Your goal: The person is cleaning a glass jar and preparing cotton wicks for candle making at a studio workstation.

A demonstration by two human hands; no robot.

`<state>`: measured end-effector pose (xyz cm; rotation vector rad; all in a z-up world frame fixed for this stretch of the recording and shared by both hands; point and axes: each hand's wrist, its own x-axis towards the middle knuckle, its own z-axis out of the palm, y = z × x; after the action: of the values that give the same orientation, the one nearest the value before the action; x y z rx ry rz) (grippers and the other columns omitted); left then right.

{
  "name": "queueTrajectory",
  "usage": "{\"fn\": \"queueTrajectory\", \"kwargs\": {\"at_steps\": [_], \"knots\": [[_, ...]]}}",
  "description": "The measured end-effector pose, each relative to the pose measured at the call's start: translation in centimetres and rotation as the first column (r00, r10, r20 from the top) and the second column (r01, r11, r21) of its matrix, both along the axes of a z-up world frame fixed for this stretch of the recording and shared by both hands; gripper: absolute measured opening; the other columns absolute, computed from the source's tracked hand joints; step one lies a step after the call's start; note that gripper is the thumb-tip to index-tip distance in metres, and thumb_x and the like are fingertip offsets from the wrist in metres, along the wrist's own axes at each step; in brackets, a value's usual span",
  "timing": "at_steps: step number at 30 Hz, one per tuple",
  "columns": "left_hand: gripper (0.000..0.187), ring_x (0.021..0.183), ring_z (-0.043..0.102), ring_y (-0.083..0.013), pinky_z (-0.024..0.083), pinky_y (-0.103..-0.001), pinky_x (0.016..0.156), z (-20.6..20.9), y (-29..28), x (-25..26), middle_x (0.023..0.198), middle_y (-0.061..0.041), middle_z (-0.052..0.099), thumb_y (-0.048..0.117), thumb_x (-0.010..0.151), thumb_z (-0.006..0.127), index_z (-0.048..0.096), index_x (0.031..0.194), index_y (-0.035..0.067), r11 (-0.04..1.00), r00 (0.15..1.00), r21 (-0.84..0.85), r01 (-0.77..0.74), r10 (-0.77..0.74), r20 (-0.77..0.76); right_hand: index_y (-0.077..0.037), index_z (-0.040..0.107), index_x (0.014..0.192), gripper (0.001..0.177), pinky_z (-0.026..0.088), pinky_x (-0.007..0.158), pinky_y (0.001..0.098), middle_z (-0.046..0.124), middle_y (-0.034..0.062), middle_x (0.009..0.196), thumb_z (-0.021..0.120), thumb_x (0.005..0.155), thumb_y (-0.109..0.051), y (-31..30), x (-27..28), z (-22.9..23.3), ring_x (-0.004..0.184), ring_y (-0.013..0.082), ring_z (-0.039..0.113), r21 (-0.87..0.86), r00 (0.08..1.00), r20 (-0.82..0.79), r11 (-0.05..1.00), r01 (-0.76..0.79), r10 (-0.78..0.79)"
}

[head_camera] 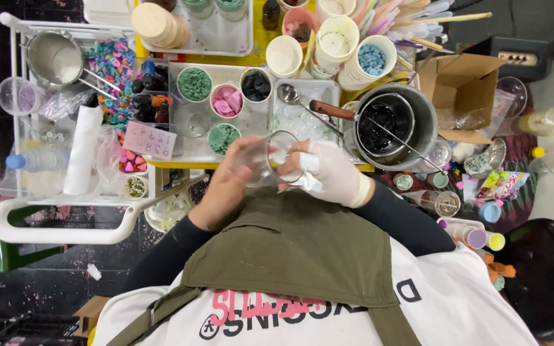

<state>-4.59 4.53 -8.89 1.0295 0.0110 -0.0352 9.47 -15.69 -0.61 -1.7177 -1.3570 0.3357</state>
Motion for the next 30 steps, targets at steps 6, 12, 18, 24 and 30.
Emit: {"fn": "queueTrajectory", "kwargs": {"at_steps": [6, 12, 18, 24, 30], "knots": [[0.127, 0.129, 0.057, -0.0341, 0.046, -0.040, 0.107, 6.8, 2.1, 2.2, 0.141, -0.021, 0.059, 0.025, 0.070, 0.095, 0.011, 0.163, 0.002, 0.488, 0.962, 0.873, 0.003, -0.240, 0.131, -0.014, 0.066, 0.088, 0.020, 0.050, 0.064, 0.0427, 0.065, 0.0072, 0.080, 0.082, 0.080, -0.022, -1.0, 0.9, -0.3, 0.074, 0.0314, 0.066, -0.217, 0.992, 0.079, 0.973, -0.079, 0.098], [0.120, 0.121, 0.068, -0.0266, 0.054, -0.037, 0.104, 5.7, 0.6, 3.6, 0.133, -0.013, 0.063, 0.019, 0.074, 0.090, 0.014, 0.165, 0.004, 0.606, 0.971, 0.787, -0.114, -0.098, 0.217, -0.006, 0.063, 0.125, 0.047, 0.051, 0.066, 0.0358, 0.063, 0.0065, 0.083, 0.081, 0.084, -0.022, -1.6, 0.5, -0.5, 0.072, 0.0233, 0.066, -0.200, 0.996, -0.085, 0.980, 0.012, -0.029], [0.081, 0.115, 0.063, -0.0330, 0.055, -0.039, 0.092, 2.7, 1.1, 5.3, 0.128, -0.014, 0.059, 0.015, 0.074, 0.091, 0.052, 0.144, 0.012, 0.295, 0.951, 0.907, -0.300, 0.010, 0.311, -0.009, 0.036, 0.154, 0.078, 0.045, 0.089, 0.0279, 0.060, 0.0080, 0.106, 0.079, 0.090, -0.021, -7.7, 0.2, -2.7, 0.094, 0.0130, 0.056, 0.097, 0.663, -0.733, 0.941, 0.324, -0.152], [0.073, 0.113, 0.059, -0.0315, 0.043, -0.043, 0.102, 0.2, 0.4, 6.2, 0.122, -0.008, 0.061, 0.025, 0.069, 0.093, 0.056, 0.130, 0.009, 0.003, 0.936, 0.936, -0.351, 0.019, 0.351, -0.010, 0.034, 0.152, 0.078, 0.048, 0.093, 0.0298, 0.064, 0.0112, 0.104, 0.079, 0.091, -0.030, -10.0, -0.5, -5.1, 0.094, 0.0161, 0.059, 0.196, 0.631, -0.769, 0.903, 0.381, -0.099], [0.082, 0.114, 0.056, -0.0240, 0.028, -0.048, 0.099, -2.2, 0.5, 6.5, 0.124, -0.005, 0.061, 0.049, 0.068, 0.091, 0.057, 0.132, 0.010, -0.228, 0.962, 0.936, -0.268, -0.011, 0.273, -0.009, 0.035, 0.152, 0.078, 0.045, 0.094, 0.0296, 0.062, 0.0109, 0.107, 0.079, 0.090, -0.027, -9.8, -1.9, -4.2, 0.098, 0.0158, 0.056, 0.107, 0.534, -0.838, 0.926, 0.363, -0.112]]}}
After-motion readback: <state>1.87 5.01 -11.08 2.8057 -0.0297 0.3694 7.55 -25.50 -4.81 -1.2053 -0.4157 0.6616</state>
